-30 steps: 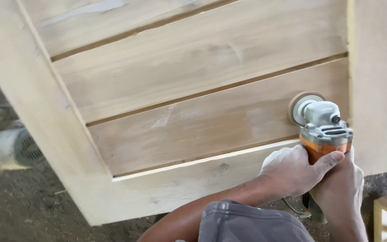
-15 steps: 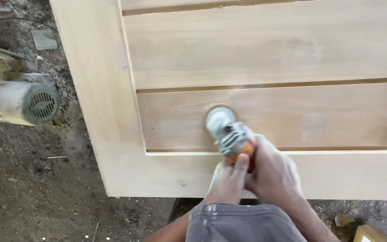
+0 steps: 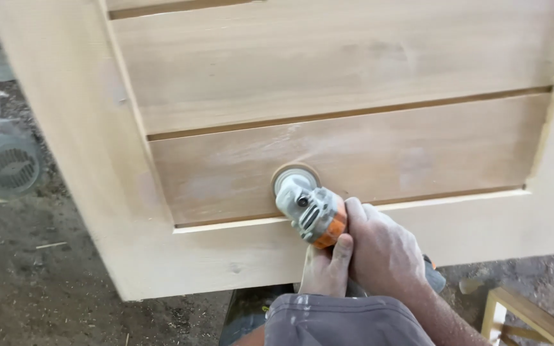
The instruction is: Sanding a wooden door using a power sander.
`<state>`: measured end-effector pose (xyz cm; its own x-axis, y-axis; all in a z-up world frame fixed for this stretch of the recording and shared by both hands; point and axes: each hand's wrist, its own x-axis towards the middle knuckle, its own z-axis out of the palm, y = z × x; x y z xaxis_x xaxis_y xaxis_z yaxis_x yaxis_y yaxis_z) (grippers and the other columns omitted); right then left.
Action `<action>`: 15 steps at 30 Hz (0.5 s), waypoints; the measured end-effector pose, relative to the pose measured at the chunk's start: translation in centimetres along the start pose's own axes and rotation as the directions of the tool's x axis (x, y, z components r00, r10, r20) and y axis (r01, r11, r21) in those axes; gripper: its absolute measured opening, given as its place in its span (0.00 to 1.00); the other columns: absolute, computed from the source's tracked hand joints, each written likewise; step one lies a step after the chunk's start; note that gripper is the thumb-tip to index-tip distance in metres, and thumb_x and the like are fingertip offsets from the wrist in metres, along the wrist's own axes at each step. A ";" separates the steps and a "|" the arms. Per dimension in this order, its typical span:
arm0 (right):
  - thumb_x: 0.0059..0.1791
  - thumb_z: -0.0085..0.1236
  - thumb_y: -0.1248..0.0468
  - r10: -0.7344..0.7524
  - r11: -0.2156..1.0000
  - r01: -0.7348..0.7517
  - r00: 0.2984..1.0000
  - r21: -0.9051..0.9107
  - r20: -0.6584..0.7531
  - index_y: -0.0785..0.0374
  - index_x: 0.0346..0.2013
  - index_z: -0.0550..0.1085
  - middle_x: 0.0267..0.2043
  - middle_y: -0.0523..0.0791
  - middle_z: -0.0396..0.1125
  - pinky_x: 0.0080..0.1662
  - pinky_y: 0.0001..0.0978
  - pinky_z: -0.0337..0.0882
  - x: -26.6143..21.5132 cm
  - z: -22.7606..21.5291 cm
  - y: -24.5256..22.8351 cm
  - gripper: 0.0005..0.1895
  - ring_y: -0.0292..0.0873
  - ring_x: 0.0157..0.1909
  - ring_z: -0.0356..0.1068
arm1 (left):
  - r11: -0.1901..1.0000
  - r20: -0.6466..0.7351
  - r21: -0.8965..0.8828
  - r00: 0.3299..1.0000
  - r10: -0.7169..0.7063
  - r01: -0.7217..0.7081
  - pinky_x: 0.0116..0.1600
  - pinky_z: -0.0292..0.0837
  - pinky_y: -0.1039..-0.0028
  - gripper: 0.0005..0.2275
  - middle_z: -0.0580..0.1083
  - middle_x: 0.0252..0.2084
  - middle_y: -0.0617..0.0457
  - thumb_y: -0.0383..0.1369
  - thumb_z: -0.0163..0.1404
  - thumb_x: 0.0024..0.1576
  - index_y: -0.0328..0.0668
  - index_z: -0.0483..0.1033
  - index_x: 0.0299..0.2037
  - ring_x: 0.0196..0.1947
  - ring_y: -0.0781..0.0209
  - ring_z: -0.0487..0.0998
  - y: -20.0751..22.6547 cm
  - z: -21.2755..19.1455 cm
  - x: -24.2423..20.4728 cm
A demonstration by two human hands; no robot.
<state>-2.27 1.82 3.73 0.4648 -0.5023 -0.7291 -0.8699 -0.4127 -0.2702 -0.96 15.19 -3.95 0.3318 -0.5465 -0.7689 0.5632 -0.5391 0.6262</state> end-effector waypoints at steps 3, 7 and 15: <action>0.46 0.57 0.62 0.084 0.996 -0.085 0.996 -0.038 -0.034 0.61 0.42 0.66 0.36 0.51 0.73 0.39 0.51 0.75 -0.2 -1.1 3.1 0.13 0.56 0.39 0.76 | 0.998 0.091 -0.066 0.995 0.029 -0.023 0.66 0.65 0.64 0.35 0.73 0.61 0.39 0.59 0.47 0.59 0.34 0.67 0.65 0.63 0.48 0.73 1.7 3.1 0.4; 0.48 0.58 0.61 0.169 0.984 -0.170 0.985 -0.048 -0.020 0.62 0.42 0.67 0.35 0.50 0.73 0.38 0.45 0.79 -0.5 -2.2 7.4 0.13 0.51 0.33 0.78 | 0.984 0.217 -0.148 0.967 0.133 -0.102 0.65 0.69 0.62 0.34 0.74 0.59 0.37 0.58 0.44 0.62 0.31 0.68 0.63 0.62 0.46 0.74 2.7 6.9 1.4; 0.51 0.57 0.61 0.360 0.933 -0.349 0.919 0.093 -0.163 0.63 0.48 0.70 0.32 0.52 0.76 0.36 0.46 0.79 -1.5 -2.4 14.8 0.13 0.53 0.31 0.79 | 0.997 0.437 0.077 0.899 -0.022 -0.013 0.62 0.71 0.60 0.36 0.73 0.56 0.34 0.59 0.41 0.61 0.31 0.61 0.66 0.60 0.44 0.76 4.4 13.1 3.0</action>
<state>-15.46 -5.31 2.36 0.1411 -0.7340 -0.6643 -0.9887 -0.1394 -0.0559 -7.35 2.80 -1.80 -0.0451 -0.7597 -0.6487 0.4990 -0.5797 0.6442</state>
